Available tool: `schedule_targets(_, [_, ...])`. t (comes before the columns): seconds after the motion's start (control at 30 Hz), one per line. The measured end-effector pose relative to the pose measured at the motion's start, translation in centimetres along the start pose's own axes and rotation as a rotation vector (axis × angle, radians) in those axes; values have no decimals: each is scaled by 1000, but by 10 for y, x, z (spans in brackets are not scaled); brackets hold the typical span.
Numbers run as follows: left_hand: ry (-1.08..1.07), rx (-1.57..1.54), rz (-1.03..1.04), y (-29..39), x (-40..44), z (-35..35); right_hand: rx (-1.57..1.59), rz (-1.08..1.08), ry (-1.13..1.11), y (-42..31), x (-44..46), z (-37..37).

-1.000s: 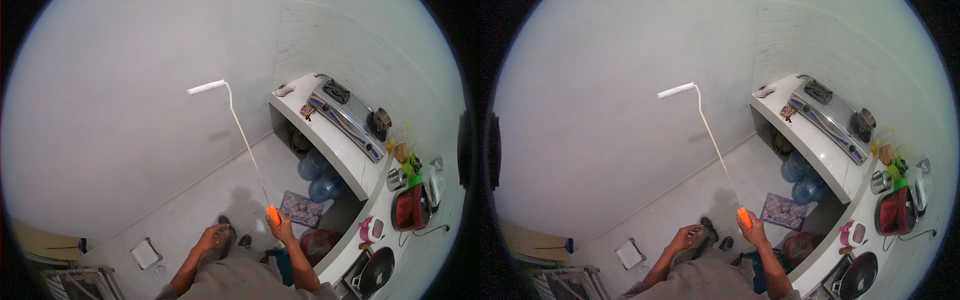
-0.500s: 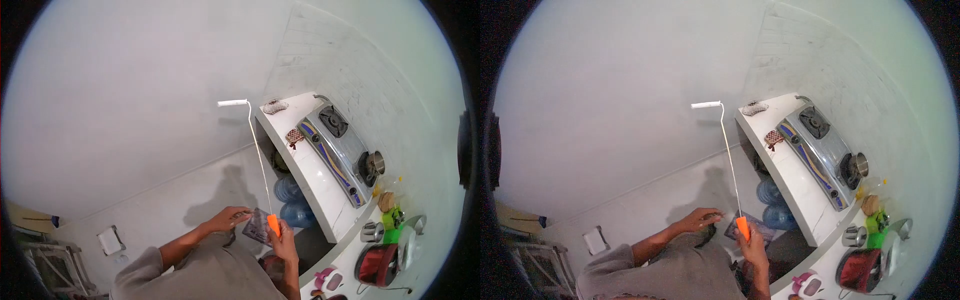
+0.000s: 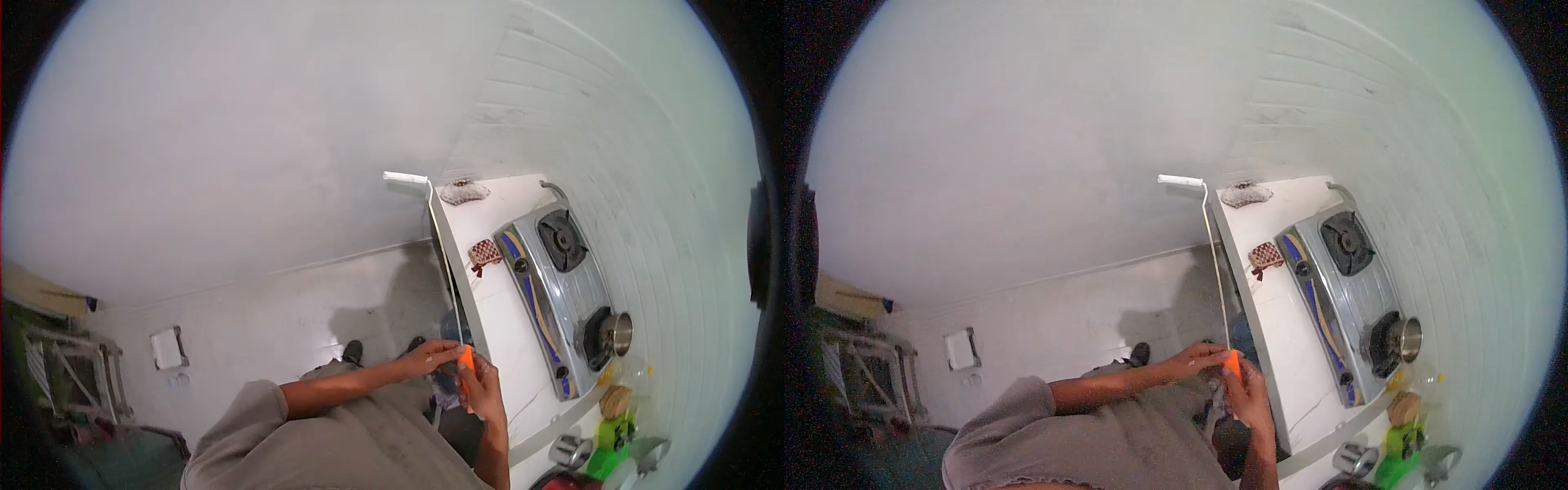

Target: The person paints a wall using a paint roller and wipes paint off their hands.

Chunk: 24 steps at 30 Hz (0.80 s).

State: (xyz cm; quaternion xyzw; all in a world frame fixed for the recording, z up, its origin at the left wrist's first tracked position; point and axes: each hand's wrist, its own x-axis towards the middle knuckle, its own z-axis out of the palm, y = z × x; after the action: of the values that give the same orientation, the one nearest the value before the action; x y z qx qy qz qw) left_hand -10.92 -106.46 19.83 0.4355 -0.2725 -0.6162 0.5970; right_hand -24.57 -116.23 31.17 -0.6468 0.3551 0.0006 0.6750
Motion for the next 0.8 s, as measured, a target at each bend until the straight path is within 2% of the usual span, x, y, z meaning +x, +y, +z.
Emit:
schedule_targets(0.1, [93,-14,87,8,32,21,-8,14,-50,6,22,-40])
schedule_targets(0.13, [126,-19,89,4,43,27,-63,-135,-80,15,33,-55])
schedule_targets(0.23, [151,-99,113,11,77,47,84,-29,-146,-10,41,-94])
schedule_targets(0.27, [148,-137,126,15,88,51,102,-56,-159,-17,47,-104])
schedule_targets(0.33, [194,-70,85,14,109,54,138,-97,-186,-26,54,-120])
schedule_targets(0.4, [245,-73,103,18,122,57,180,-15,-232,-46,60,-134])
schedule_targets(0.47, [293,-143,194,41,125,68,214,37,-271,-56,70,-144])
schedule_targets(0.67, [324,-233,259,67,136,66,208,87,-299,-86,88,-150])
schedule_targets(0.8, [254,-254,281,88,140,54,154,129,-280,-114,100,-146])
